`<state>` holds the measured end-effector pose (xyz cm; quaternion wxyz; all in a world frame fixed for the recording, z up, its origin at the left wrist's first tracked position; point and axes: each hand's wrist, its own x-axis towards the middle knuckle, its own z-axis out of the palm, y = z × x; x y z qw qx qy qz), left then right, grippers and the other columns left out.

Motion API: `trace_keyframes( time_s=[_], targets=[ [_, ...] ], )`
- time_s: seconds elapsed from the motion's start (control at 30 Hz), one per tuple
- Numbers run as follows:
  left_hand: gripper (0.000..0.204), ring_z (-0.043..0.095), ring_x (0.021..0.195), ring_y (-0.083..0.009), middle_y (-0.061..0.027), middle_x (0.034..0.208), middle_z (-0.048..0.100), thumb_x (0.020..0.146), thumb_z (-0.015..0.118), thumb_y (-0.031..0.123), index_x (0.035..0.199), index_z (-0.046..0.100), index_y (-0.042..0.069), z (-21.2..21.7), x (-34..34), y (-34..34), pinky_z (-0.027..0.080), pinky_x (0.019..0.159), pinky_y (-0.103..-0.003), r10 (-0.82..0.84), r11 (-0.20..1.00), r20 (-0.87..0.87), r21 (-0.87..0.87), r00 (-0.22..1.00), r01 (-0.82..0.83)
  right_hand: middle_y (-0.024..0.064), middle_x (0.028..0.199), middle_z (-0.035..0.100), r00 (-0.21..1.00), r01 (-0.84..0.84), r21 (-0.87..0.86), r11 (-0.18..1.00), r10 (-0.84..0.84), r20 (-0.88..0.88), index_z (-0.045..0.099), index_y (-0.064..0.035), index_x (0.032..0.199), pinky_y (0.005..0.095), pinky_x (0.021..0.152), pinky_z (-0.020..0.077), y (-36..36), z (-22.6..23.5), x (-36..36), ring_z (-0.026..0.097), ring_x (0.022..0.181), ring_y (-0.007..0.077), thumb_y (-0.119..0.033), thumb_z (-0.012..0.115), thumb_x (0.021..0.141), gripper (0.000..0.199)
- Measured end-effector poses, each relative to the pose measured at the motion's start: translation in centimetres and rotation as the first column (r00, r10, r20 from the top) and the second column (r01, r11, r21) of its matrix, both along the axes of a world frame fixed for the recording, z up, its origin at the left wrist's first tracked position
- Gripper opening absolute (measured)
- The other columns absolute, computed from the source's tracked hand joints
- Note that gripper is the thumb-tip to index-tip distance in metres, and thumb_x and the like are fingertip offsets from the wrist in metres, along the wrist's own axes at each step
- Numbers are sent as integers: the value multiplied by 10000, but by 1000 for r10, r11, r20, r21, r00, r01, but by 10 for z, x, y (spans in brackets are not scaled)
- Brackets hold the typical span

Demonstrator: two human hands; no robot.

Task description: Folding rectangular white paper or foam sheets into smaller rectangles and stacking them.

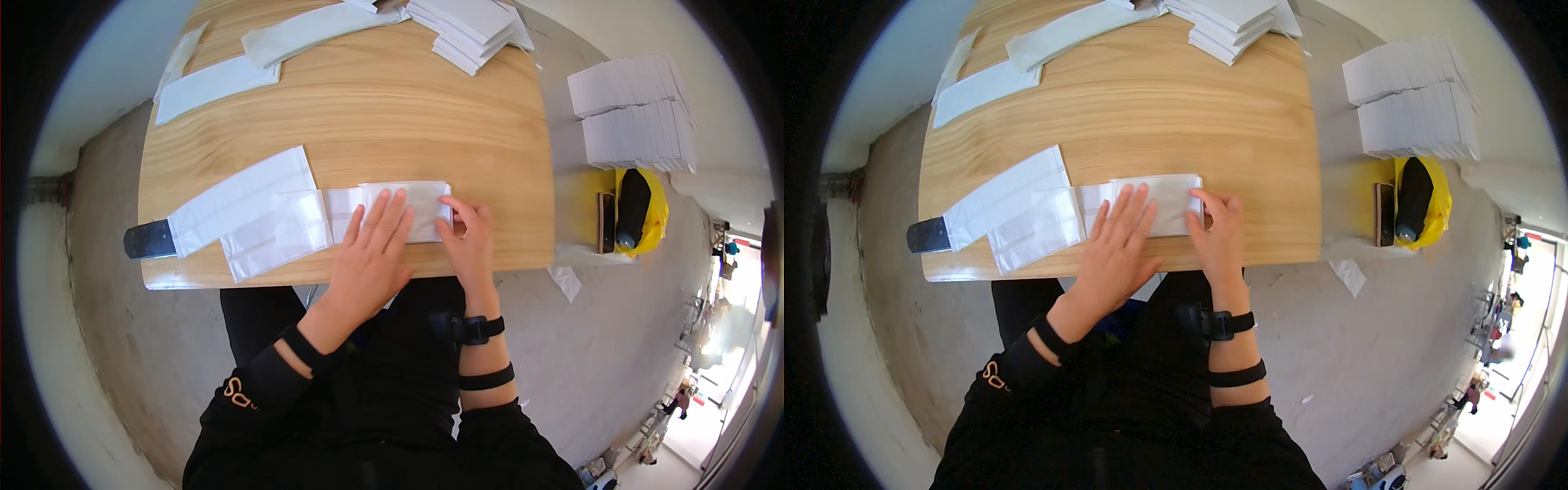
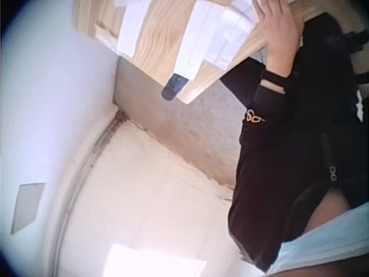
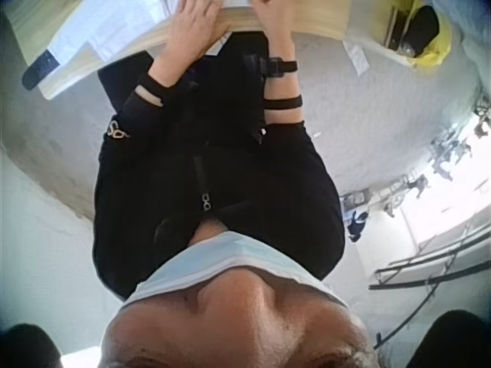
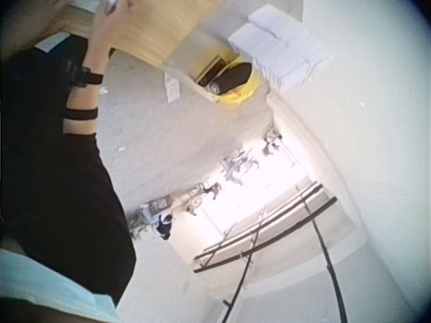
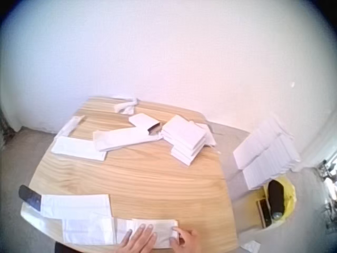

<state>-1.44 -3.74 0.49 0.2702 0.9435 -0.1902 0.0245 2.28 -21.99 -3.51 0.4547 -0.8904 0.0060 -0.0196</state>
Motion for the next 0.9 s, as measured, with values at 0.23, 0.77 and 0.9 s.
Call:
trace_keyframes(
  time_s=[0.23, 0.77, 0.9],
  targets=[
    [1023, 199, 1437, -272, -149, 1538, 236, 712, 663, 573, 1451, 271, -16, -34, 0, 0, 181, 1150, -459, 19, 982, -32, 189, 999, -12, 89, 964, 523, 1000, -17, 82, 997, 18, -11, 676, -107, 1081, 286, 720, 488, -9, -2, 2, 560, 821, 194, -27, 689, 768, 323],
    [750, 347, 1304, -367, -209, 1373, 389, 730, 760, 324, 1319, 420, 7, -7, -29, 52, 262, 1083, -503, 237, 971, 28, -19, 971, -236, 65, 1060, 602, 951, 310, 275, 910, -303, -67, 605, -22, 1143, 272, 865, 456, -35, -3, -15, 562, 969, 141, -96, 602, 897, 257],
    [502, 470, 1083, -364, -179, 1131, 503, 740, 751, 280, 1121, 531, 39, -15, -60, 134, 370, 928, -487, 643, 760, 134, 7, 754, -650, 46, 1045, 607, 937, 350, 414, 840, -306, -170, 615, -18, 1124, 268, 867, 450, -28, 24, -39, 563, 962, 135, -92, 601, 900, 236]
  ],
)
